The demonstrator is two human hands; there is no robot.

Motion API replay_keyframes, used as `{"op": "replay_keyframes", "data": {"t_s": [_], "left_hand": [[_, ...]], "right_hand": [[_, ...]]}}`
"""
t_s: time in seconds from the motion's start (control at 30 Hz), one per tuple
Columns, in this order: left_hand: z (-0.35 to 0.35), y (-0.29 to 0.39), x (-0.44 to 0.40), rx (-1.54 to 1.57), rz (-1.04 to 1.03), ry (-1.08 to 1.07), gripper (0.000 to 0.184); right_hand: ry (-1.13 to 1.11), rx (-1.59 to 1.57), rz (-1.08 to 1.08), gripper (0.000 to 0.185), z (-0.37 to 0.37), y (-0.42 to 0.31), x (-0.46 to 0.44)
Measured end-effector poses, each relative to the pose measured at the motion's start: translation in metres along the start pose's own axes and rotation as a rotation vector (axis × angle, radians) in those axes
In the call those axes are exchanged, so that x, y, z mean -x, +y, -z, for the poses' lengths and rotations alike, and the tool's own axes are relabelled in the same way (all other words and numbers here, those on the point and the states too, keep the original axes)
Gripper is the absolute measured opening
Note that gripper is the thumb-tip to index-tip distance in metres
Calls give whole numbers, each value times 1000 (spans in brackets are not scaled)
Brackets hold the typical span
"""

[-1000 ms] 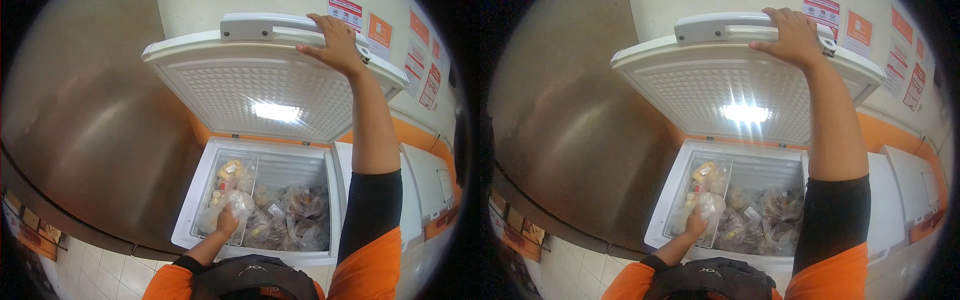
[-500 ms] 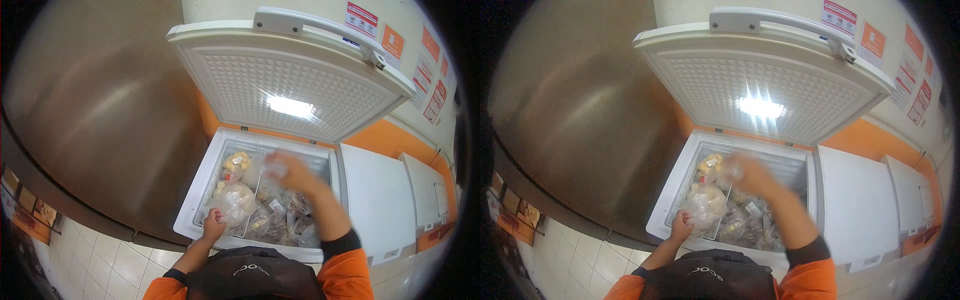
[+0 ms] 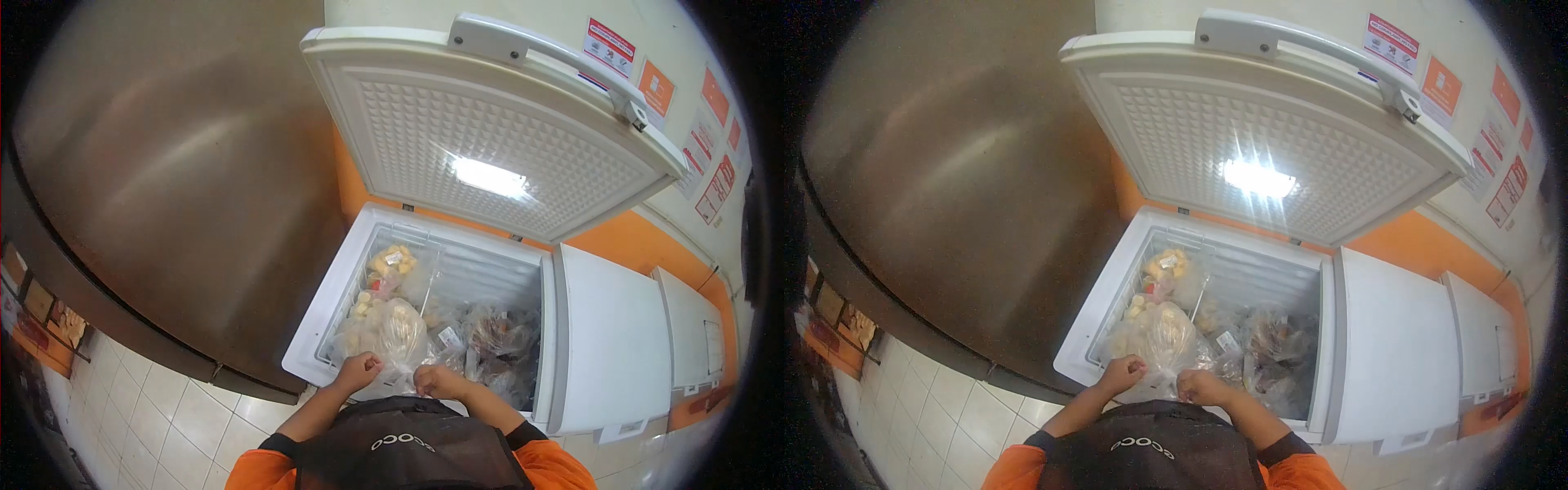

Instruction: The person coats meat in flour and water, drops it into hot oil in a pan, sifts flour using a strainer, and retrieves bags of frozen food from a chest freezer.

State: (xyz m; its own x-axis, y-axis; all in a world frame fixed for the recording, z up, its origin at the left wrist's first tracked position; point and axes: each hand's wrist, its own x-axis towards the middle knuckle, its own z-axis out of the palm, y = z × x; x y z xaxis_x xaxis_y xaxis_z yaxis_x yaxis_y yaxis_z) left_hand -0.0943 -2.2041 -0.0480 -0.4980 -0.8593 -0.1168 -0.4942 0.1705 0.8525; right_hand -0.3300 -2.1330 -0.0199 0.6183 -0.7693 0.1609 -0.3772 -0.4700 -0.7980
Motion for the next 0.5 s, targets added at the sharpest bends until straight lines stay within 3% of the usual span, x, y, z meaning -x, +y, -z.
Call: {"op": "replay_keyframes", "data": {"t_s": [0.1, 0.2, 0.4, 0.5], "left_hand": [[0, 19, -8, -164, 34, -87, 19], [-4, 22, -23, -348, -481, 123, 25], [-8, 37, -33, -343, -597, -143, 29], [-15, 34, -36, -419, -607, -147, 32]], "right_hand": [[86, -87, -28, 18, -5, -1, 11], [137, -124, -14, 18, -2, -7, 12], [137, -100, -18, 18, 5, -16, 13], [138, -87, -8, 18, 6, -16, 14]]}}
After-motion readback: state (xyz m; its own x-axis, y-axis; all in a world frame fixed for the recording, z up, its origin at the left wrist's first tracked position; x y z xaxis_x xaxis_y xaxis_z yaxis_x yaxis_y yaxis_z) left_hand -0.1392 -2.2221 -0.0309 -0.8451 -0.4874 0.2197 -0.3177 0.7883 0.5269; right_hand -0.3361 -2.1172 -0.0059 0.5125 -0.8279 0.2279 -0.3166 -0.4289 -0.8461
